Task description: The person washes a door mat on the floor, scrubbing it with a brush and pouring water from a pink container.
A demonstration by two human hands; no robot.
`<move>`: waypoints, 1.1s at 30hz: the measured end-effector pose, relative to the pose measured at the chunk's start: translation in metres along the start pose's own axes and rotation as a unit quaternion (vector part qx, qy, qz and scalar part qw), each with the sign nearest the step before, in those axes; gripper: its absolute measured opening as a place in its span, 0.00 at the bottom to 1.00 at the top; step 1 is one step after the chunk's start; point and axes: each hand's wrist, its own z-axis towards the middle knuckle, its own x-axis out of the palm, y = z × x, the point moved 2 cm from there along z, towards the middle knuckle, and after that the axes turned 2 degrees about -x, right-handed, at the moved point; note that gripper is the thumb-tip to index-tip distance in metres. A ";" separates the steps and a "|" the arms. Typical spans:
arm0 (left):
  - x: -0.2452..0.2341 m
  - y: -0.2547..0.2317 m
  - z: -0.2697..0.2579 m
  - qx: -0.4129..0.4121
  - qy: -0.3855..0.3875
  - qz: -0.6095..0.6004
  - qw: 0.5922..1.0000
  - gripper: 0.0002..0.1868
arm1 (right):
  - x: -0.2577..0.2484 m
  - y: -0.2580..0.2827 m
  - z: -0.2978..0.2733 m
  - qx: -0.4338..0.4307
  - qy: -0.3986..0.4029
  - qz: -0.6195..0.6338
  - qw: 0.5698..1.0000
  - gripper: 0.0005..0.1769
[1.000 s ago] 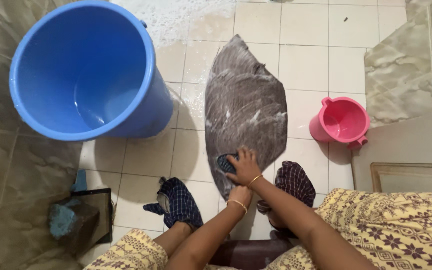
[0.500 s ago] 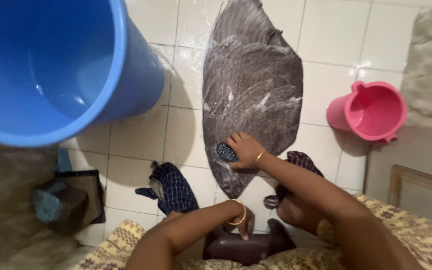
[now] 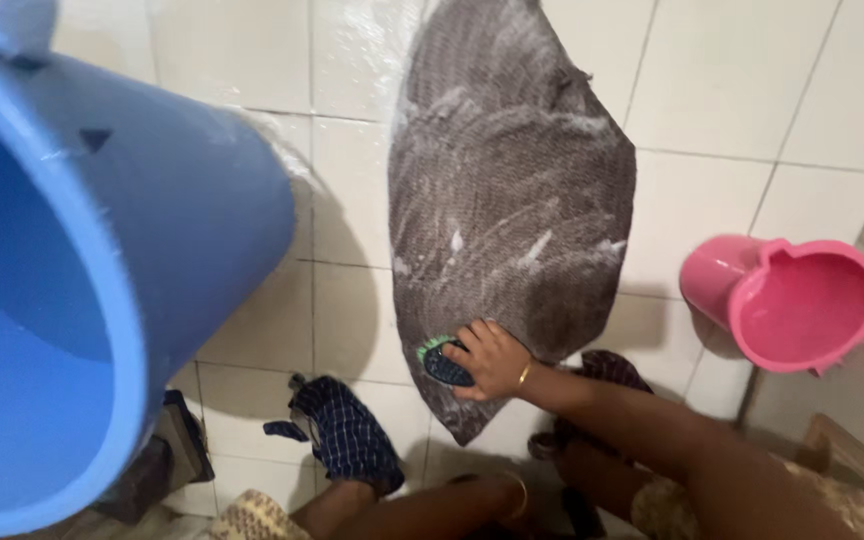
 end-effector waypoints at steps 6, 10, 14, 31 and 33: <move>-0.042 -0.006 -0.047 -0.012 -0.069 0.029 0.997 0.26 | 0.010 0.000 -0.005 -0.002 -0.012 0.008 1.000 0.44; -0.090 0.001 -0.085 -0.034 -0.137 0.081 0.987 0.26 | 0.019 -0.007 -0.005 -0.006 -0.059 -0.024 0.998 0.45; -0.119 0.007 -0.112 -0.045 -0.240 0.127 0.961 0.26 | 0.043 -0.011 -0.016 0.003 -0.011 0.006 1.000 0.47; -0.292 -0.032 -0.277 -0.186 -0.657 0.243 0.689 0.64 | -0.025 -0.038 0.058 0.074 -0.090 -0.059 0.991 0.48; -0.316 -0.036 -0.296 -0.187 -0.656 0.251 0.687 0.65 | -0.039 -0.049 0.082 0.094 -0.045 -0.024 0.994 0.46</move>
